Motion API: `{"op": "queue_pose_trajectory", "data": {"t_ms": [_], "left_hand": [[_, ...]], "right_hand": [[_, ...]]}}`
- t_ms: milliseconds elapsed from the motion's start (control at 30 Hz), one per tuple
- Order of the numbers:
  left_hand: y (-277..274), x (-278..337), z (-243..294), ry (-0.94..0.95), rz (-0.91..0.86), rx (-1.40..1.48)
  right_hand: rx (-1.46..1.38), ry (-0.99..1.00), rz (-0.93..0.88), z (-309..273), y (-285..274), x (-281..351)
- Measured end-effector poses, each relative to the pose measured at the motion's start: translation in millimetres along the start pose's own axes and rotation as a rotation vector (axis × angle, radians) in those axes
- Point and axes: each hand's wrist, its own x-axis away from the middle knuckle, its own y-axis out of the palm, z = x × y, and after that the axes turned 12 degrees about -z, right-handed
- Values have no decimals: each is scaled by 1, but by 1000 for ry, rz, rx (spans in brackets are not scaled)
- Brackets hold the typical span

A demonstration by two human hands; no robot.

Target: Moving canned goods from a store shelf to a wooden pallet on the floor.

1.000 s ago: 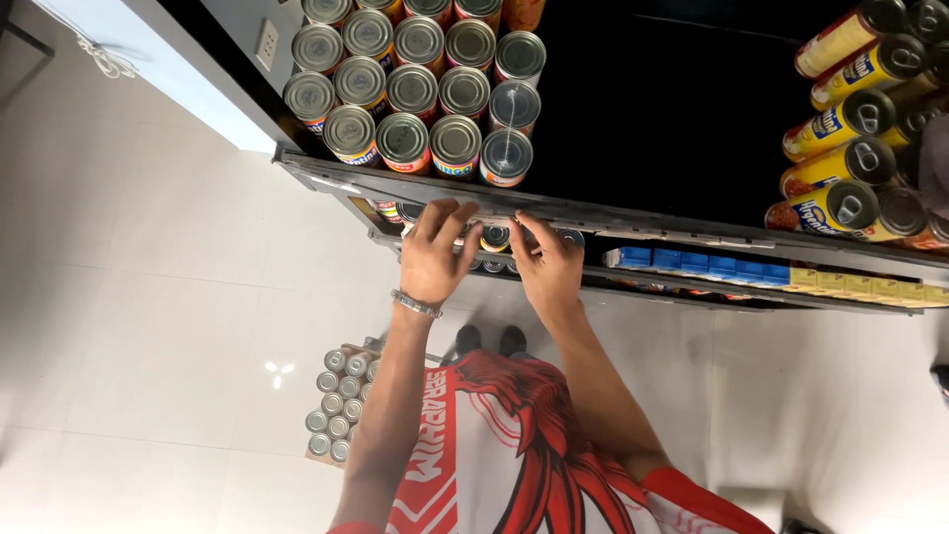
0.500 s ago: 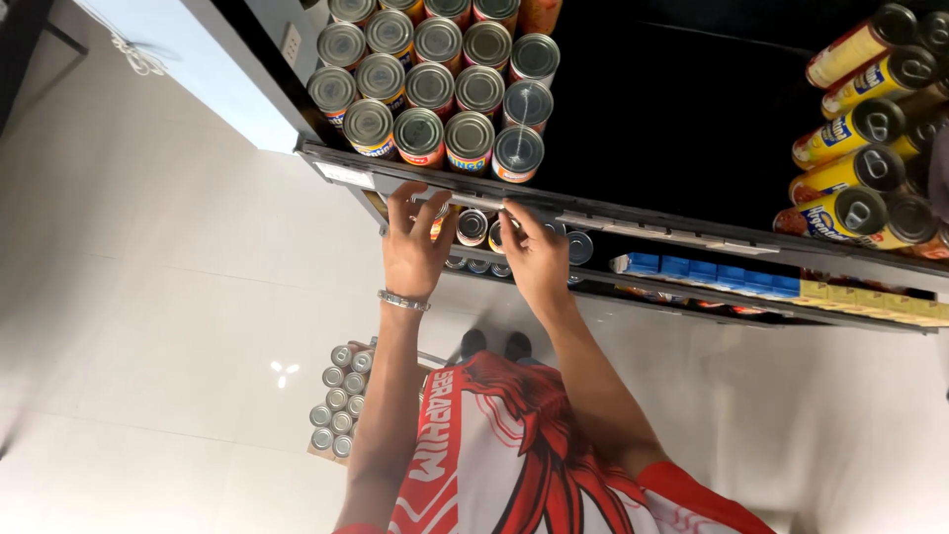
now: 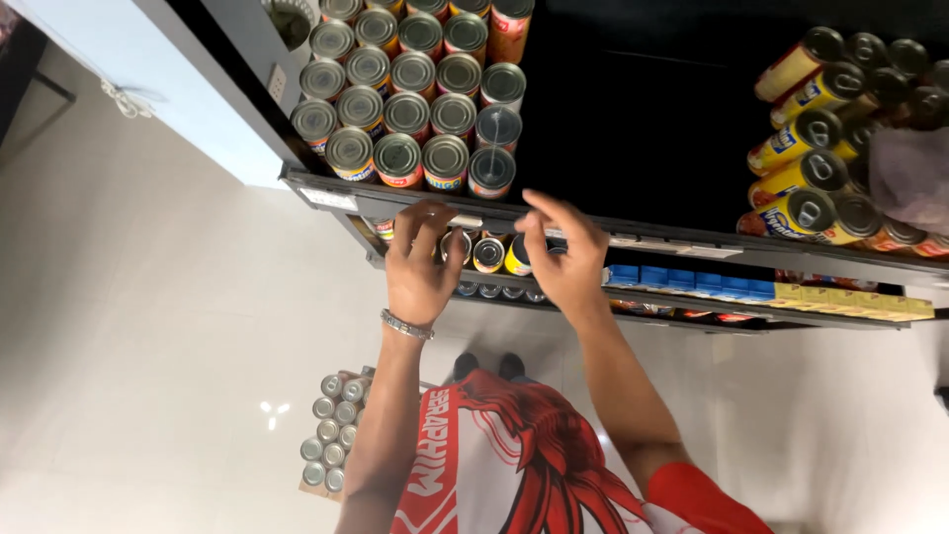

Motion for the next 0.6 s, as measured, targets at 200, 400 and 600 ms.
{"op": "queue_pose_trajectory", "data": {"t_ms": [200, 400, 600], "left_hand": [[-1, -34, 27, 158, -11, -48], [21, -69, 28, 128, 3, -191], [47, -112, 12, 123, -84, -323]], "right_hand": [[145, -103, -6, 6, -20, -47], [245, -29, -78, 38, -37, -113], [373, -7, -123, 62, -25, -161]]}}
